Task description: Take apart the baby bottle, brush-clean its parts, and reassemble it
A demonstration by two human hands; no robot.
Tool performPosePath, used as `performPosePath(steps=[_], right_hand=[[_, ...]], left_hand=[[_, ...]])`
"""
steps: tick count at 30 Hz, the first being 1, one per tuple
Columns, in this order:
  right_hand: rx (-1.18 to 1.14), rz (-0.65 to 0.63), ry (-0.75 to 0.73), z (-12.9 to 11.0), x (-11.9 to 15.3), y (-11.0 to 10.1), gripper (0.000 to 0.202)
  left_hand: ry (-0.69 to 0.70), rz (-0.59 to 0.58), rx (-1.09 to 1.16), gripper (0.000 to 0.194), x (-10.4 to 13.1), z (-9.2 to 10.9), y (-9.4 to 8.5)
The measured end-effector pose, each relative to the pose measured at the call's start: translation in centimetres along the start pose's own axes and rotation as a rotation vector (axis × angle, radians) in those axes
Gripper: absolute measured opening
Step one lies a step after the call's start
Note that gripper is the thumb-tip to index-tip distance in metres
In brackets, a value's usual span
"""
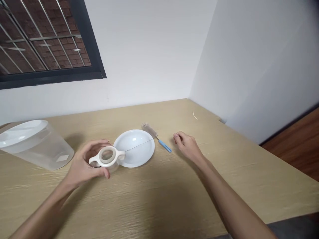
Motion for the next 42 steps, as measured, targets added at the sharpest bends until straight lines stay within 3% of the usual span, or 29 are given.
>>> performPosePath(steps=[3, 13, 22, 33, 42], right_hand=[[0.006, 0.013, -0.002, 0.0, 0.1, 0.2, 0.033], [0.080, 0.125, 0.009, 0.4, 0.1, 1.0, 0.044], [0.120, 0.171, 0.043, 0.6, 0.3, 1.5, 0.053], [0.117, 0.134, 0.080, 0.8, 0.5, 2.0, 0.055], [0.127, 0.134, 0.099, 1.0, 0.5, 2.0, 0.054]], left_hand=[[-0.092, -0.052, 0.131, 0.083, 1.4, -1.2, 0.8], [-0.209, -0.164, 0.294, 0.067, 3.5, -3.6, 1.5], [-0.348, -0.223, 0.316, 0.066, 4.3, -3.9, 2.0], [-0.370, -0.198, 0.312, 0.065, 4.7, -4.6, 2.0], [-0.367, -0.257, 0.386, 0.065, 4.9, -4.5, 2.4]])
Point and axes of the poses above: each hand's wrist, its own x-axis away from the middle knuckle, its own y-axis out of the palm, z = x × y, the point moved 1 cm from there along -x, towards the middle knuckle, and after that the axes turned 5 degrees about z, right-handed, at the moved point
